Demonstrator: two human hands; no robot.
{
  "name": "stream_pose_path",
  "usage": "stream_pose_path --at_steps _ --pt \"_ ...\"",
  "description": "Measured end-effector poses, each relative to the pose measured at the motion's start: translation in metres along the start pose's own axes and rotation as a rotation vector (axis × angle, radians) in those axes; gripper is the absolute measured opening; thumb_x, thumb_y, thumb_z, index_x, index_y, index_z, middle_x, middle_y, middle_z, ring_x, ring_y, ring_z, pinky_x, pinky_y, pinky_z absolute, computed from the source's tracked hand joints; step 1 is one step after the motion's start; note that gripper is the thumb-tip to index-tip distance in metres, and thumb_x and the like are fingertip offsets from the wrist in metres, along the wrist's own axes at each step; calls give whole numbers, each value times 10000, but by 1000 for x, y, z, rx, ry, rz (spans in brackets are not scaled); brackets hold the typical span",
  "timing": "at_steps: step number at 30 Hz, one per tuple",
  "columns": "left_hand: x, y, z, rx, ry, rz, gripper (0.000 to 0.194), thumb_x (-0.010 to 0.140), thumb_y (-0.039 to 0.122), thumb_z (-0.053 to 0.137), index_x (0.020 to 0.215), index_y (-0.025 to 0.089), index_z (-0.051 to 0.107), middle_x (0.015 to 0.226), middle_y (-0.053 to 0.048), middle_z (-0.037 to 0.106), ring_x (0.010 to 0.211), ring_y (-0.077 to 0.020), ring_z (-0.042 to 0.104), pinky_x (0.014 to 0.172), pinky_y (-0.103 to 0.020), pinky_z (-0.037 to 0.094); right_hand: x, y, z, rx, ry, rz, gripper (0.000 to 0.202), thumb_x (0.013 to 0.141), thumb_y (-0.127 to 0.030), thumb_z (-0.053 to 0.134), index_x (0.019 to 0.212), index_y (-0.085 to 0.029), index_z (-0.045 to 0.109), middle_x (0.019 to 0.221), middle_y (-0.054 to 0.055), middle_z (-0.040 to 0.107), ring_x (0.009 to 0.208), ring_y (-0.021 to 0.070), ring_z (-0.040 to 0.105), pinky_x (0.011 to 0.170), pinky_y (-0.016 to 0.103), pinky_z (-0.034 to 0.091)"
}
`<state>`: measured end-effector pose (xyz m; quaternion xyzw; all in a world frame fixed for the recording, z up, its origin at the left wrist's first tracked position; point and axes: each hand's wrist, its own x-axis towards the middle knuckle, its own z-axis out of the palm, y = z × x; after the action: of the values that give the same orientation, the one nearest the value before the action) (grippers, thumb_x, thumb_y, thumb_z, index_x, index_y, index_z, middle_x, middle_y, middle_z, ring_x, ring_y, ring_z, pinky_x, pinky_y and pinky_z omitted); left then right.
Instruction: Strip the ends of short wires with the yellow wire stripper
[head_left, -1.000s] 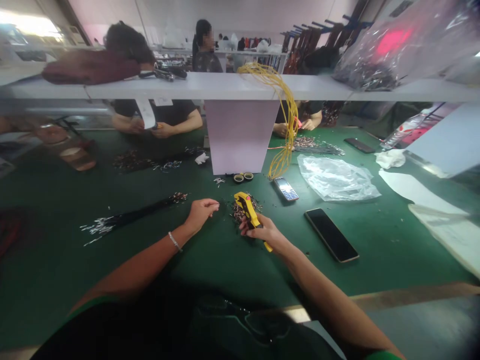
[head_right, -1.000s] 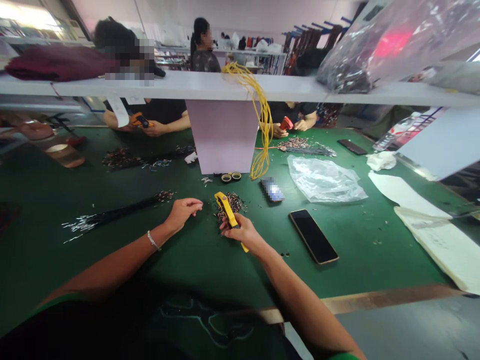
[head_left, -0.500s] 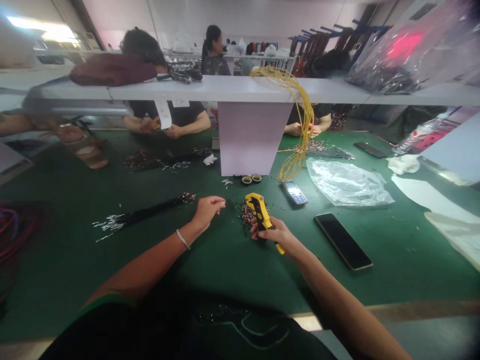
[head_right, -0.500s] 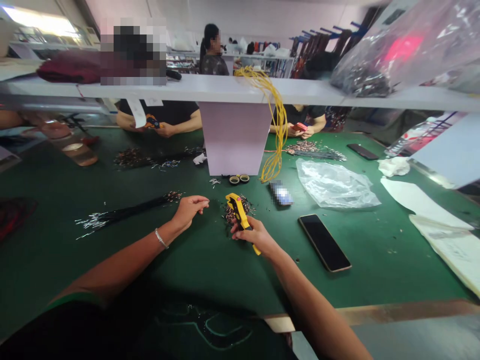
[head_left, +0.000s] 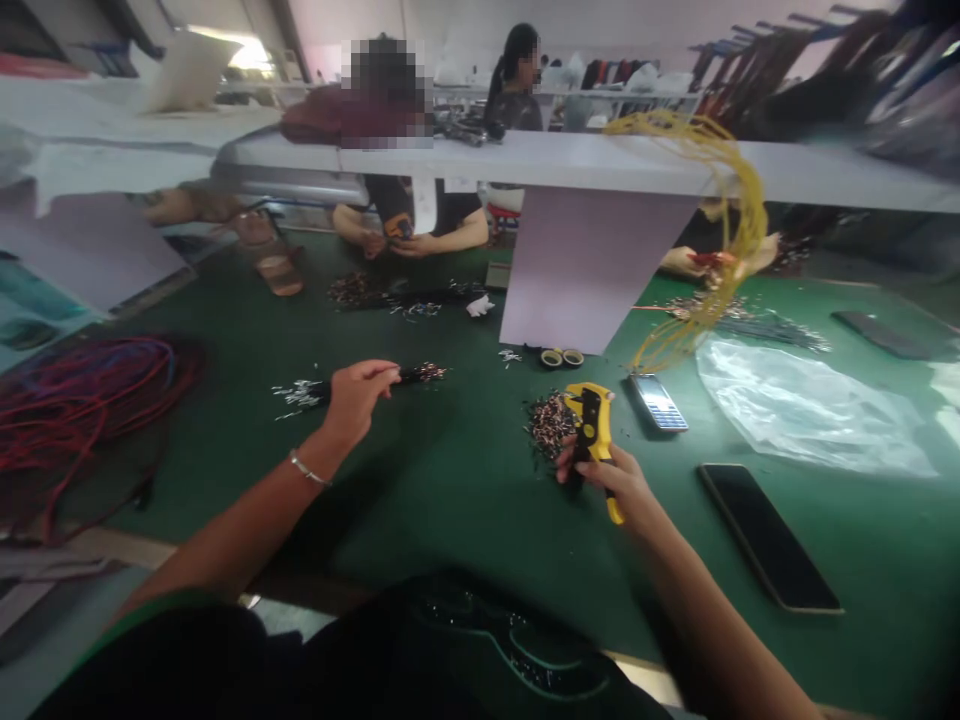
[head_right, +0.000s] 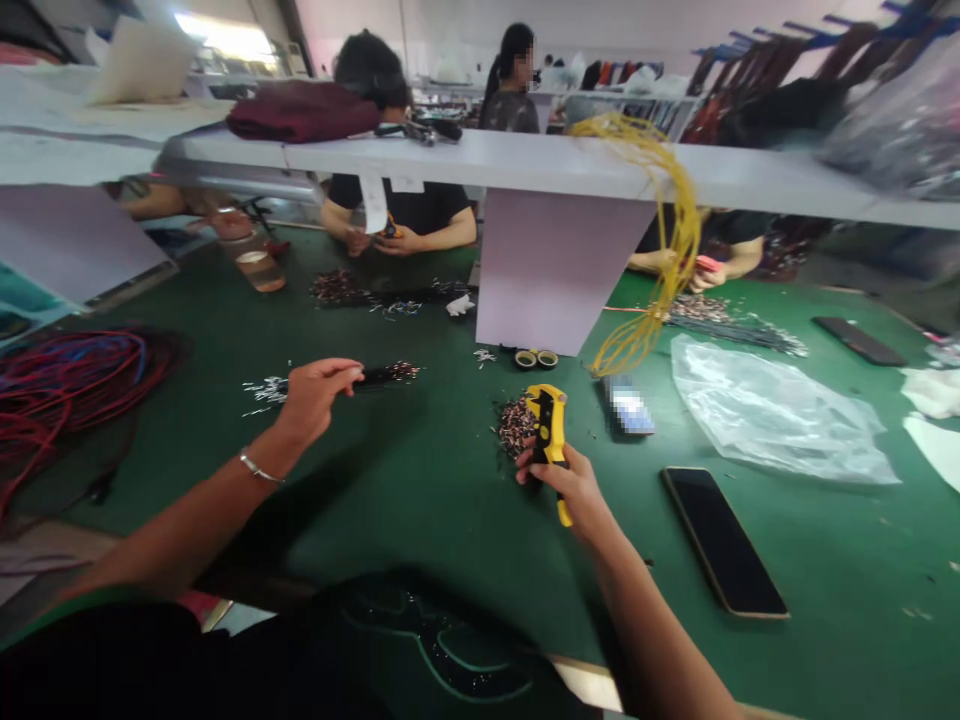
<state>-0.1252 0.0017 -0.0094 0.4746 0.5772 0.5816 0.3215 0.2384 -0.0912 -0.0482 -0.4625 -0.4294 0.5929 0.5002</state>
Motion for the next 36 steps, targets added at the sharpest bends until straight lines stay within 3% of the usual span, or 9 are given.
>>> stream_pose_path --at_steps 5,9,12,17,27,36 --pt "-24 -8 -69 72 323 60 198 643 250 723 807 145 756 677 -11 686 530 -79 527 519 -196 421 -5 0 3 -3 60 -1 312 648 -236 728 948 -167 678 805 64 715 656 225 649 663 367 493" --pt "-47 -11 -85 131 370 99 197 688 279 722 847 169 760 712 -7 694 555 -87 548 548 -202 450 -13 -7 14 25 78 -1 327 660 -247 730 976 -175 680 824 67 708 676 227 650 664 370 502" --pt "-49 -7 -74 167 327 132 178 709 281 708 850 188 765 709 0 693 563 -95 555 566 -212 466 -19 -11 23 49 71 -2 316 672 -254 721 976 -180 677 835 73 703 683 238 649 660 381 508" --pt "-36 11 -41 164 159 149 173 719 284 707 844 180 767 713 -9 701 565 -103 555 573 -223 461 -33 -11 31 55 86 -7 275 675 -257 720 940 -199 674 822 55 686 671 224 631 684 384 509" --pt "-19 31 10 151 -74 180 169 724 282 698 821 160 765 720 -23 705 564 -105 571 567 -227 482 -39 7 31 47 109 -11 287 680 -257 703 955 -186 667 824 67 689 664 236 626 662 386 500" --pt "-38 43 29 146 -211 157 181 745 314 679 820 170 759 753 -32 709 573 -111 576 573 -239 478 -41 2 31 18 76 17 308 663 -260 714 956 -181 666 819 61 694 670 232 629 659 373 491"
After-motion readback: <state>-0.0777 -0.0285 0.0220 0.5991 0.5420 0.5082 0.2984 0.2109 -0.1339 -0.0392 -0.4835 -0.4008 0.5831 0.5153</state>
